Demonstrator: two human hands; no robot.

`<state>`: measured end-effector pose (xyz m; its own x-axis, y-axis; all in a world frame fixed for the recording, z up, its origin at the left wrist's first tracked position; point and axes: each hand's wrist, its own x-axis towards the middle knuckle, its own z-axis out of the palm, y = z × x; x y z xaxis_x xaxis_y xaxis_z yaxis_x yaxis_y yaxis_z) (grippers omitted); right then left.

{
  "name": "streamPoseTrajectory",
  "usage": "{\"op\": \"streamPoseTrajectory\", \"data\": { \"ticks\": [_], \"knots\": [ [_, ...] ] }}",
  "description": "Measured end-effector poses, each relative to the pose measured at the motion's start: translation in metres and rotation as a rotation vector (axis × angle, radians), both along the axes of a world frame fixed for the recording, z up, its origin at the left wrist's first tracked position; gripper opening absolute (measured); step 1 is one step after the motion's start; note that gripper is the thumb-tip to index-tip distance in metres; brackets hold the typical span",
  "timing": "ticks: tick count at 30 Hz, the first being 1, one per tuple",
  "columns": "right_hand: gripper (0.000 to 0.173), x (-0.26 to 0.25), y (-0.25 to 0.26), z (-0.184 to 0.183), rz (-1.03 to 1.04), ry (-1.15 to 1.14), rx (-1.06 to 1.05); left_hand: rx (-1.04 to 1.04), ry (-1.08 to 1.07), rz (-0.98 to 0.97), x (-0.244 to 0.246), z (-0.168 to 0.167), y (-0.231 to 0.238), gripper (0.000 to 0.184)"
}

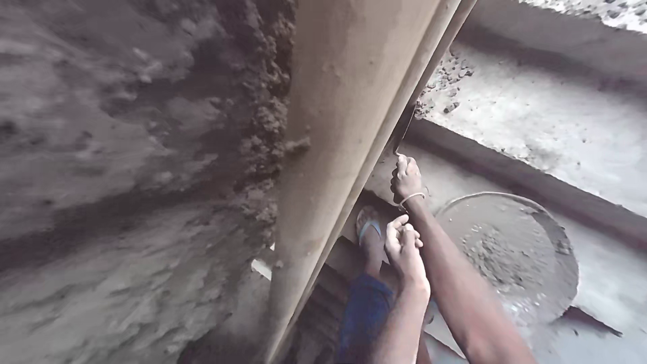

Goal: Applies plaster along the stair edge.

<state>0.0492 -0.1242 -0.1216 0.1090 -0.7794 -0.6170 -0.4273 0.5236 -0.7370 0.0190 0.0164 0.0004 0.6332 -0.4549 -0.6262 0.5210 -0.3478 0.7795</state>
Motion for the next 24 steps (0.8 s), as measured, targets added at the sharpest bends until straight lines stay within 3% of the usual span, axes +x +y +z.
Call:
{"op": "streamPoseTrajectory", "data": {
  "ticks": [8, 13, 16, 20, 24],
  "knots": [
    [0.049, 0.006, 0.012, -0.012, 0.079, 0.1, -0.026, 0.008, -0.009, 0.015, 0.002, -0.001, 0.0, 0.025],
    [0.056, 0.005, 0.019, -0.02, 0.229, 0.2, 0.128, 0.009, -0.003, 0.017, 0.002, -0.002, 0.002, 0.025],
    [0.059, 0.005, 0.02, -0.028, 0.19, 0.154, 0.161, 0.008, -0.001, 0.015, 0.003, -0.002, 0.003, 0.025],
    [0.058, 0.005, 0.015, -0.015, 0.155, 0.149, 0.172, 0.005, -0.002, 0.013, 0.002, -0.002, 0.001, 0.025],
    [0.058, 0.005, 0.015, -0.014, 0.272, 0.205, 0.163, 0.003, 0.004, 0.012, -0.001, -0.002, 0.002, 0.025]
  ]
}}
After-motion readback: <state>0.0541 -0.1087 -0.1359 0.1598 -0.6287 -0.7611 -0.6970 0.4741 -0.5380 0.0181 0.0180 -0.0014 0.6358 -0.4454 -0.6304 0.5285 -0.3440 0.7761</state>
